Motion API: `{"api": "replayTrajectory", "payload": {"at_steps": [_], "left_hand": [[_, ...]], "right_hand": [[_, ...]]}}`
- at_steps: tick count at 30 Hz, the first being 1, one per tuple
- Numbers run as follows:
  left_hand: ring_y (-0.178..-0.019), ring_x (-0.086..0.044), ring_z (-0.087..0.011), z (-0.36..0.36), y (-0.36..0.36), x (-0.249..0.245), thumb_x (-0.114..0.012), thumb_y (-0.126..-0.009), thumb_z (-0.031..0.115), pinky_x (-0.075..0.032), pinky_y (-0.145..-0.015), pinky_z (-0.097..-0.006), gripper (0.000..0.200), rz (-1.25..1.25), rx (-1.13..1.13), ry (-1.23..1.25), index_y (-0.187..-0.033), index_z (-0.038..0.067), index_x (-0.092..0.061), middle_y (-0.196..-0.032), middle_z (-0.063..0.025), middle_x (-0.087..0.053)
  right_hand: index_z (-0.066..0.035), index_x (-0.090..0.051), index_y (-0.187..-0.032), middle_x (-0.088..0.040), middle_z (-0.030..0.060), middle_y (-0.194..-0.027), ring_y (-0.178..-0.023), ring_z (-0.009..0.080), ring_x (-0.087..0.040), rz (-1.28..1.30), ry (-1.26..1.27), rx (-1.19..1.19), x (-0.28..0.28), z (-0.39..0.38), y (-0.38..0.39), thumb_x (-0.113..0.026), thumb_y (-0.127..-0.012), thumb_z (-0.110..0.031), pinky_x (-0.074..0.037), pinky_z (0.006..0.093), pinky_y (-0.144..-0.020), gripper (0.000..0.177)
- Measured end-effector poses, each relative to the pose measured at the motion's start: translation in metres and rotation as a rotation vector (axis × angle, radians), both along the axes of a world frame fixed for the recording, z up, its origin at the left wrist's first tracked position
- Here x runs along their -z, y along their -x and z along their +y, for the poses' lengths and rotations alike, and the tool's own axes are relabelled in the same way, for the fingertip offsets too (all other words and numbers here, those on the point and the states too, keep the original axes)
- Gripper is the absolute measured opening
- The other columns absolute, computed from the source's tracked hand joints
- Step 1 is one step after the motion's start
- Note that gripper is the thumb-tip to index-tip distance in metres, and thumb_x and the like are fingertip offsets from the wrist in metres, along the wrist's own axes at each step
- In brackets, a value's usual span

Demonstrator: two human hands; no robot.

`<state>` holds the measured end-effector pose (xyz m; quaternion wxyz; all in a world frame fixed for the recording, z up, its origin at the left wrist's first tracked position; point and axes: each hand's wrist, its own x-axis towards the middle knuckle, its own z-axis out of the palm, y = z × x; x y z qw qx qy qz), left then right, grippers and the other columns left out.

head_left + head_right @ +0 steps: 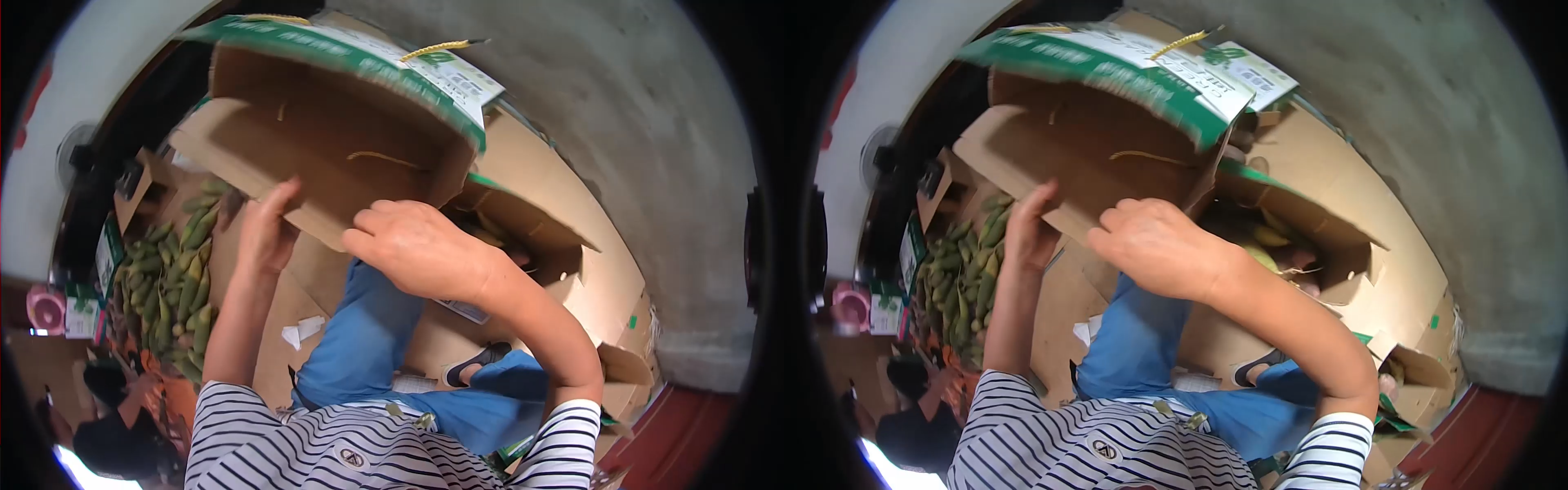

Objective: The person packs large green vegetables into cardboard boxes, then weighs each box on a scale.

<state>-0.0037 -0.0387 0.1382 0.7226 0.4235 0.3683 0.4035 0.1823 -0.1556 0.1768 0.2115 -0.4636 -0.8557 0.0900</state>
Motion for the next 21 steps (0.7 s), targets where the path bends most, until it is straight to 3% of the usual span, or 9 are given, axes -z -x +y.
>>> {"api": "replayTrajectory", "payload": {"at_steps": [1, 5, 9, 14, 21], "left_hand": [[-0.096, -0.061, -0.0168, 0.001, 0.010, 0.010, -0.063, -0.086, 0.011, -0.050, -0.084, -0.0341, 0.028, -0.036, -0.007, 0.025, -0.111, 0.001, -0.057, -0.100, -0.0063, -0.064], [-0.096, -0.063, -0.0212, -0.010, 0.021, 0.028, -0.060, -0.087, 0.005, -0.052, -0.083, -0.0344, 0.033, -0.054, -0.167, -0.034, -0.117, -0.004, -0.051, -0.107, -0.0119, -0.062], [-0.098, -0.062, -0.0222, 0.000, 0.040, 0.048, -0.059, -0.086, 0.004, -0.052, -0.083, -0.0345, 0.037, -0.112, -0.341, -0.053, -0.121, -0.003, -0.047, -0.112, -0.0131, -0.059], [-0.095, -0.063, -0.0236, 0.016, 0.086, 0.091, -0.058, -0.086, 0.001, -0.054, -0.076, -0.0344, 0.034, -0.055, -0.509, 0.002, -0.118, -0.004, -0.048, -0.110, -0.0138, -0.059], [-0.096, -0.063, -0.0255, 0.022, 0.102, 0.146, -0.057, -0.087, 0.001, -0.056, -0.079, -0.0377, 0.031, -0.101, -0.605, 0.094, -0.116, -0.003, -0.049, -0.109, -0.0137, -0.059]], "right_hand": [[-0.002, -0.058, -0.089, -0.058, 0.0148, -0.083, -0.086, 0.0342, -0.059, 0.028, 0.022, -0.008, 0.006, 0.004, 0.005, -0.054, -0.076, -0.005, -0.049, 0.0427, -0.074, 0.014], [-0.003, -0.059, -0.092, -0.058, 0.0148, -0.086, -0.087, 0.0345, -0.059, 0.023, 0.170, -0.036, 0.017, 0.007, 0.018, -0.056, -0.075, -0.003, -0.049, 0.0432, -0.072, 0.017], [-0.006, -0.058, -0.108, -0.059, 0.0128, -0.100, -0.092, 0.0326, -0.059, 0.078, 0.143, 0.070, 0.020, -0.006, 0.013, -0.065, -0.080, -0.007, -0.049, 0.0404, -0.077, 0.029], [-0.006, -0.059, -0.109, -0.060, 0.0110, -0.103, -0.094, 0.0310, -0.059, 0.143, 0.238, 0.200, 0.019, -0.039, 0.004, -0.063, -0.082, -0.006, -0.049, 0.0382, -0.080, 0.028], [-0.002, -0.061, -0.106, -0.061, 0.0115, -0.096, -0.090, 0.0278, -0.060, 0.202, 0.410, 0.416, 0.038, -0.083, -0.023, -0.062, -0.084, -0.004, -0.048, 0.0359, -0.080, 0.022]]}}
